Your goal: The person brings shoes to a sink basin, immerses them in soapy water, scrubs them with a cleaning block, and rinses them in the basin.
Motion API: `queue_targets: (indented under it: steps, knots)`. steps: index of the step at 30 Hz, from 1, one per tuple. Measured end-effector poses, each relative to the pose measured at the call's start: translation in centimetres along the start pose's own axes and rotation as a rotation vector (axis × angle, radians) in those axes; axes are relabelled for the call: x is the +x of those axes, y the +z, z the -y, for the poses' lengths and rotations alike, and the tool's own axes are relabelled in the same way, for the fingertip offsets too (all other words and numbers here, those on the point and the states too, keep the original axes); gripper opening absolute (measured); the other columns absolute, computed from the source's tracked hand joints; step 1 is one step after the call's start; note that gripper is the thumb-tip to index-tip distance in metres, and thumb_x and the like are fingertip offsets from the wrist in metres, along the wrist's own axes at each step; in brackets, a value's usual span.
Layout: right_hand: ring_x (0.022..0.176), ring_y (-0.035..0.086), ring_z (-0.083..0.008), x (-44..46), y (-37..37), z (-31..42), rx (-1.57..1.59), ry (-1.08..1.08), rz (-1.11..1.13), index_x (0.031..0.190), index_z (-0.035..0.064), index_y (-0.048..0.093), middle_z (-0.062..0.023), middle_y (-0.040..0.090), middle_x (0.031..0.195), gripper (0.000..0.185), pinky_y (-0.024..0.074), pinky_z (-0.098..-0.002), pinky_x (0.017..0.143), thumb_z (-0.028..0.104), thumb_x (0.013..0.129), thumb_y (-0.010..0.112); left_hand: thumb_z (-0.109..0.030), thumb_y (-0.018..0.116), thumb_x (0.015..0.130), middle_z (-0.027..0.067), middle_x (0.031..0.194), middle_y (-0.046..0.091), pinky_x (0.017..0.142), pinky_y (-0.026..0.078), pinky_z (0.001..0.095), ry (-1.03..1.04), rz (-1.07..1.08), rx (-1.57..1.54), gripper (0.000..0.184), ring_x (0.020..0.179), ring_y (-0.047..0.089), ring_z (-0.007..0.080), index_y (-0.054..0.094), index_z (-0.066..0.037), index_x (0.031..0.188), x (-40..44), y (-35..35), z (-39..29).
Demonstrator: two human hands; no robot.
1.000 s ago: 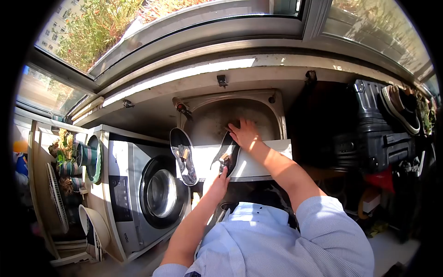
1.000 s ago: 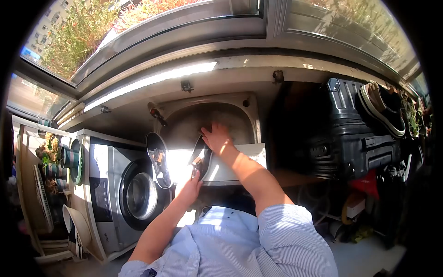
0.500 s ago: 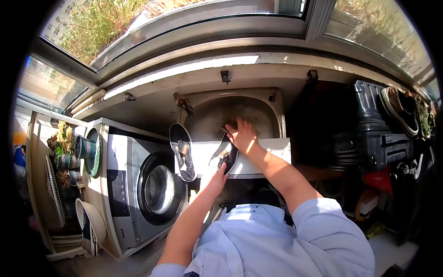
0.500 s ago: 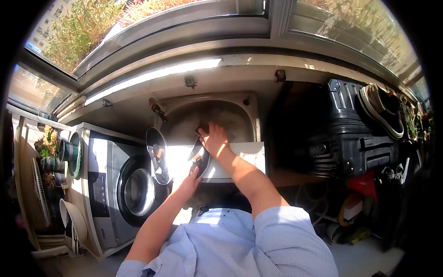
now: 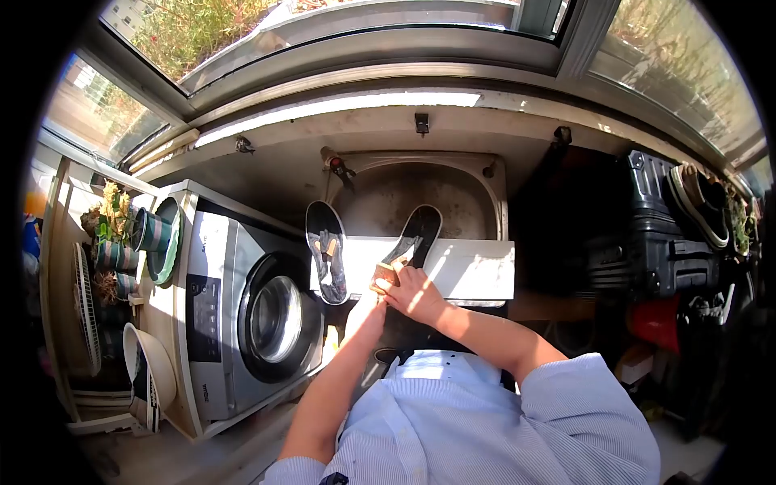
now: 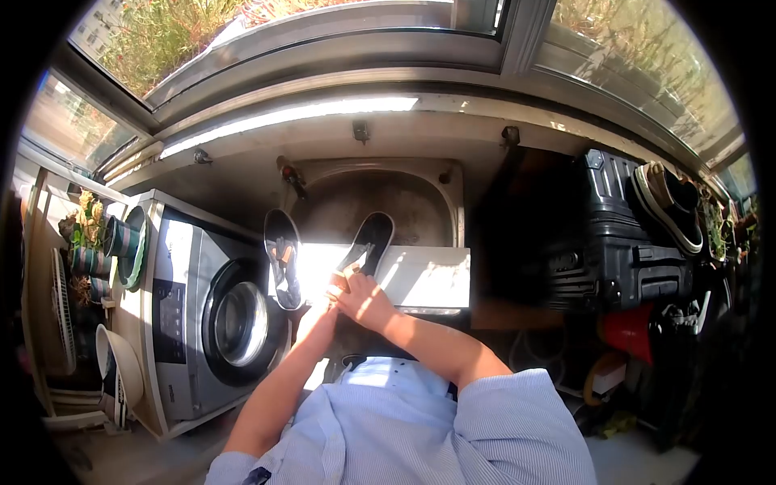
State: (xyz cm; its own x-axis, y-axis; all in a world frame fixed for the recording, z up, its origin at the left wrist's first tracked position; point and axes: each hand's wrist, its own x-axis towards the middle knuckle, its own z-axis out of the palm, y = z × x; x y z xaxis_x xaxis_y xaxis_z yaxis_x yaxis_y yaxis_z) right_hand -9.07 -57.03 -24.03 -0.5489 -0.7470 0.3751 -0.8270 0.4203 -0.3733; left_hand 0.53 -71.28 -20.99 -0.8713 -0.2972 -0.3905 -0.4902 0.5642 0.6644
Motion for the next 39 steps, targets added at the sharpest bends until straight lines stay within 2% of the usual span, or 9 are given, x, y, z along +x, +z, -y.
queue_targets:
  steps: [2,7,14,20,23,29,32,34,39]
  knots:
    - [0.100,0.055,-0.0323,2.2,-2.9,-2.9,-0.002,-0.011,0.221,0.116,0.0210,0.062,-0.0182,0.050,0.121,0.034,0.0454,-0.0407,0.084,0.031,0.084,0.061,-0.025,0.046,0.096,0.0198,0.105,0.061,0.084,0.047,0.0400,0.303,0.045,0.447,0.030,0.096,0.059,0.0359,0.057,-0.005,0.116,0.6,-0.4,0.4]
    - [0.100,0.054,-0.0303,5.7,-2.6,-8.1,-0.336,0.409,0.044,0.122,0.0226,0.059,-0.0157,0.050,0.120,0.037,0.0454,-0.0408,0.083,0.033,0.087,0.058,-0.022,0.044,0.096,0.0223,0.100,0.061,0.083,0.048,0.0404,0.061,0.005,0.325,0.028,0.094,0.059,0.0364,0.060,-0.001,0.105,-0.1,-1.1,-3.2]
    - [0.096,0.055,-0.0312,1.1,-1.6,-2.6,0.064,-0.071,0.027,0.111,0.0208,0.065,-0.0179,0.051,0.115,0.035,0.0469,-0.0405,0.081,0.034,0.079,0.067,-0.034,0.051,0.094,0.0219,0.115,0.060,0.093,0.042,0.0394,-0.127,0.073,-0.002,0.040,0.106,0.057,0.0342,0.056,-0.004,0.119,-0.1,-0.4,-1.4]
    - [0.102,0.053,-0.0306,5.6,-1.5,-7.8,-0.263,0.432,0.002,0.121,0.0266,0.061,-0.0173,0.051,0.118,0.036,0.0444,-0.0422,0.085,0.038,0.087,0.058,-0.020,0.046,0.096,0.0202,0.103,0.061,0.082,0.048,0.0405,0.466,-0.253,0.083,0.023,0.093,0.060,0.0352,0.060,-0.005,0.104,0.6,1.7,1.7]
    - [0.085,0.058,-0.0283,0.6,-0.3,-1.3,0.072,0.015,-0.128,0.110,0.0171,0.064,-0.0159,0.056,0.109,0.034,0.0482,-0.0385,0.071,0.030,0.079,0.065,-0.033,0.053,0.094,0.0199,0.115,0.061,0.090,0.044,0.0378,-0.241,0.069,0.051,0.038,0.104,0.058,0.0303,0.057,-0.005,0.119,0.1,-0.6,-3.1]
    - [0.104,0.054,-0.0299,4.8,-3.3,-9.4,-0.296,0.304,0.088,0.128,0.0259,0.054,-0.0162,0.052,0.122,0.040,0.0442,-0.0413,0.087,0.037,0.090,0.053,-0.034,0.050,0.094,0.0162,0.109,0.063,0.087,0.046,0.0378,0.003,0.066,0.325,0.038,0.101,0.059,0.0307,0.058,-0.003,0.114,1.6,1.9,3.0]
    - [0.104,0.055,-0.0305,5.8,-1.9,-9.2,-0.310,0.431,0.061,0.124,0.0224,0.056,-0.0162,0.052,0.124,0.038,0.0446,-0.0413,0.088,0.035,0.088,0.055,-0.034,0.051,0.094,0.0163,0.103,0.064,0.085,0.046,0.0383,0.574,-0.089,0.466,0.036,0.095,0.060,0.0300,0.059,-0.002,0.107,1.7,1.8,3.8]
    - [0.098,0.057,-0.0301,4.0,-3.3,-3.7,-0.036,0.272,0.050,0.120,0.0208,0.058,-0.0165,0.053,0.118,0.034,0.0472,-0.0399,0.082,0.030,0.086,0.057,-0.033,0.051,0.094,0.0156,0.098,0.064,0.082,0.047,0.0396,-0.240,-0.024,-0.076,0.033,0.090,0.061,0.0317,0.060,-0.002,0.102,-0.7,-0.8,-5.8]
    - [0.089,0.058,-0.0282,2.1,-2.6,-4.0,0.052,-0.029,0.082,0.110,0.0202,0.062,-0.0163,0.053,0.108,0.028,0.0479,-0.0399,0.075,0.030,0.085,0.059,-0.033,0.053,0.093,0.0185,0.099,0.064,0.082,0.046,0.0381,-0.089,0.021,0.152,0.033,0.090,0.060,0.0279,0.062,-0.003,0.105,0.5,-0.1,-2.2]
